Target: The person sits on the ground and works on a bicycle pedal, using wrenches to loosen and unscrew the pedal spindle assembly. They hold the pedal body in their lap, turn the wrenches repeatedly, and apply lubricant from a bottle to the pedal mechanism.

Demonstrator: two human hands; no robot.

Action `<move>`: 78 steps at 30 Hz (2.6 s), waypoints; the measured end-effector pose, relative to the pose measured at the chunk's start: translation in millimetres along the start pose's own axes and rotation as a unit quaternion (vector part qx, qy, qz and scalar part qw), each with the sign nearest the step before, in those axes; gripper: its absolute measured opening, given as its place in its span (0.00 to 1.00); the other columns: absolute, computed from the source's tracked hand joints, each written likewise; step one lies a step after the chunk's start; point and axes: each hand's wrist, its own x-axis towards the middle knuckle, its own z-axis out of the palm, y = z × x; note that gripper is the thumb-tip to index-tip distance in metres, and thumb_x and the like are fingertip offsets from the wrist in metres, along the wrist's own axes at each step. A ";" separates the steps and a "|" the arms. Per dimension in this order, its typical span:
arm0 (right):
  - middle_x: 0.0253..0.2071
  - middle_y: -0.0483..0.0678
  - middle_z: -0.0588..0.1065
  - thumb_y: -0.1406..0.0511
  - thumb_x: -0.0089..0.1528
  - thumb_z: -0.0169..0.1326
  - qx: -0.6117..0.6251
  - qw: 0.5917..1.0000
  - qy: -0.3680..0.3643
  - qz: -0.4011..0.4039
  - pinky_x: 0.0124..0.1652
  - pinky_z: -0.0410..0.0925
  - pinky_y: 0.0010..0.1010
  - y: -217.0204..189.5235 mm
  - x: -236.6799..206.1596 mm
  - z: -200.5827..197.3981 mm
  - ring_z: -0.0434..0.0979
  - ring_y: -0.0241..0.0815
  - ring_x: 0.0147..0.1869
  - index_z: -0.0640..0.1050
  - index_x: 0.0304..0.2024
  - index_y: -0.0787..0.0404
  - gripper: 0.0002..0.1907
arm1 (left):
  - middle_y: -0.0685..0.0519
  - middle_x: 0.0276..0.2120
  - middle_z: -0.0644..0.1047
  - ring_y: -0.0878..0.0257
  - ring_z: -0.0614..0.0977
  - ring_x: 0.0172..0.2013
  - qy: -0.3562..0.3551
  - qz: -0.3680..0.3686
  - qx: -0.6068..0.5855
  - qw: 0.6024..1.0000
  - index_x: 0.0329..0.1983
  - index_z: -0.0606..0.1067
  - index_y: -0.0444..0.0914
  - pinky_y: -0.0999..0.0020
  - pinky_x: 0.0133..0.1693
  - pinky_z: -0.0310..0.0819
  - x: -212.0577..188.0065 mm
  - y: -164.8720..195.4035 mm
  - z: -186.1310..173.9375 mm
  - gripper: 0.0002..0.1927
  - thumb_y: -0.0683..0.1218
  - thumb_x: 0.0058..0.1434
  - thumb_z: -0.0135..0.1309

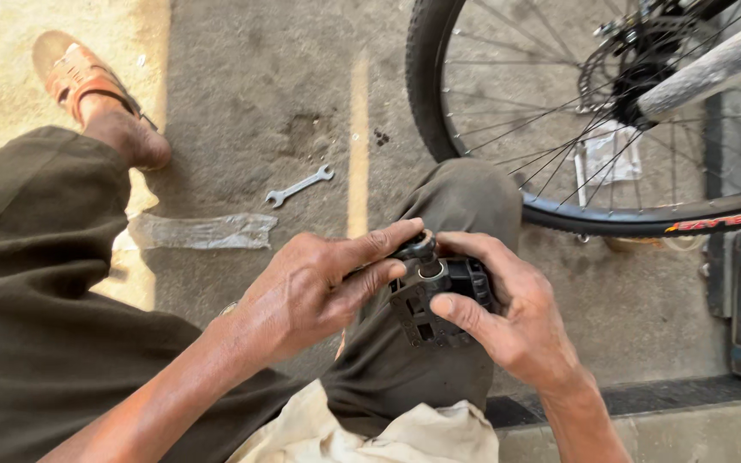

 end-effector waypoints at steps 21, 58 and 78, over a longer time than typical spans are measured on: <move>0.50 0.74 0.80 0.48 0.60 0.49 0.261 0.781 0.010 0.567 0.57 0.67 0.51 73.5 -113.6 78.4 0.78 0.62 0.54 0.70 0.62 0.78 0.42 | 0.54 0.24 0.70 0.67 0.75 0.23 0.231 -0.212 -0.593 0.741 0.71 0.66 0.34 0.73 0.26 0.69 -133.8 -53.5 57.0 0.30 0.52 0.70 0.49; 0.42 0.64 0.80 0.75 0.56 0.64 0.315 0.930 -0.013 0.191 0.33 0.77 0.29 -20.3 -24.6 73.7 0.83 0.42 0.37 0.76 0.54 0.80 0.25 | 0.54 0.33 0.77 0.73 0.74 0.26 0.244 -0.138 -0.311 0.908 0.73 0.66 0.38 0.77 0.28 0.72 -153.1 -55.8 63.8 0.27 0.45 0.72 0.50; 0.50 0.55 0.80 0.71 0.50 0.67 -0.119 0.983 -0.093 -0.102 0.50 0.75 0.30 -34.3 -11.2 62.6 0.84 0.45 0.51 0.76 0.51 0.65 0.27 | 0.44 0.46 0.79 0.62 0.83 0.42 0.295 -0.026 -0.111 0.949 0.70 0.63 0.33 0.72 0.45 0.76 -143.0 -53.4 72.5 0.27 0.36 0.69 0.52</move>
